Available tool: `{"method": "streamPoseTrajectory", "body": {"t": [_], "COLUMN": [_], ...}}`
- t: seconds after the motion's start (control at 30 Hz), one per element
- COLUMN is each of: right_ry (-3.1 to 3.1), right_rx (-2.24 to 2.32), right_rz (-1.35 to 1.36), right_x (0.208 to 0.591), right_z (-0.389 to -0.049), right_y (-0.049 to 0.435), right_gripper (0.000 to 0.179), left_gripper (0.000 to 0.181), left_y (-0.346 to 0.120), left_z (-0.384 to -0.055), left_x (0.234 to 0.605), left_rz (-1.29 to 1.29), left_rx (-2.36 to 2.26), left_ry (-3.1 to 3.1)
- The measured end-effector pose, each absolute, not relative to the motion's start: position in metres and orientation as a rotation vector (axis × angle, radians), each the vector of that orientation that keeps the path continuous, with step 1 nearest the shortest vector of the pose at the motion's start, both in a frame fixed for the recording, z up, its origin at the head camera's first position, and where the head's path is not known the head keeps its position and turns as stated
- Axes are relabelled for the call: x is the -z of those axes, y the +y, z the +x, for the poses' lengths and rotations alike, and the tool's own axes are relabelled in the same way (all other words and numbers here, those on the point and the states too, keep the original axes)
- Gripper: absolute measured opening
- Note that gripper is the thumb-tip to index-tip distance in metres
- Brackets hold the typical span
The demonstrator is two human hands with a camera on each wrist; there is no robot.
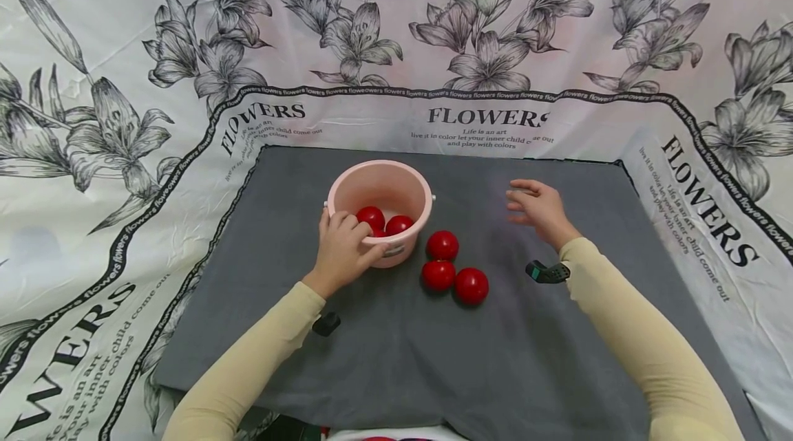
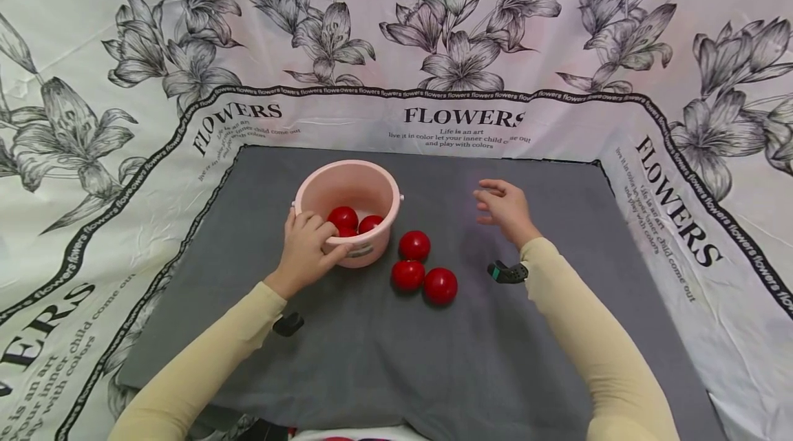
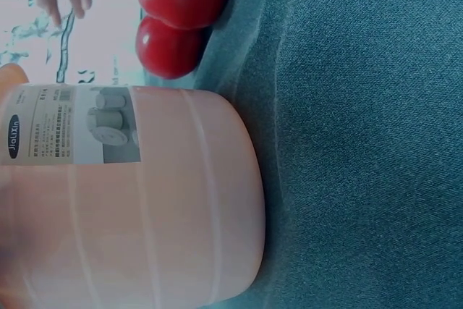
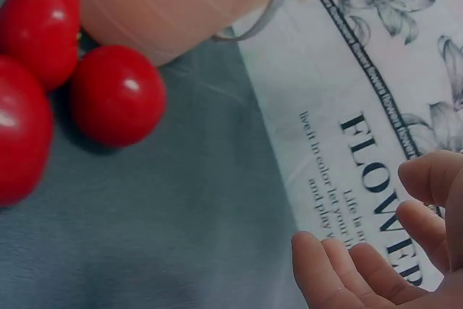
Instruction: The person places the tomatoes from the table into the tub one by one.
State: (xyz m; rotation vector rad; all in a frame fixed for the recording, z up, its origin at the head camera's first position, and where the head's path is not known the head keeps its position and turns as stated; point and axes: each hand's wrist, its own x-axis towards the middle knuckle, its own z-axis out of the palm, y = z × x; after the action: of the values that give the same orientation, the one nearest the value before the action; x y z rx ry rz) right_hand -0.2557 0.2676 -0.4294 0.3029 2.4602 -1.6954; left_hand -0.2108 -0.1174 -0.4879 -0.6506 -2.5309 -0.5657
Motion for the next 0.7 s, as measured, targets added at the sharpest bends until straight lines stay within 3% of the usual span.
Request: {"method": "streamPoseTrajectory", "body": {"t": [0.7], "right_ry": [2.263], "right_rx": [1.594], "right_rz": [0.197], "right_x": [0.503], "right_z": [-0.25], "right_y": [0.213], "right_gripper": [0.058], "left_gripper": [0.034], "left_y": [-0.117], "left_z": [-0.212], "left_x": [0.489], "left_rz": [-0.654], "left_rx": [0.544], "left_ry": [-2.505]}}
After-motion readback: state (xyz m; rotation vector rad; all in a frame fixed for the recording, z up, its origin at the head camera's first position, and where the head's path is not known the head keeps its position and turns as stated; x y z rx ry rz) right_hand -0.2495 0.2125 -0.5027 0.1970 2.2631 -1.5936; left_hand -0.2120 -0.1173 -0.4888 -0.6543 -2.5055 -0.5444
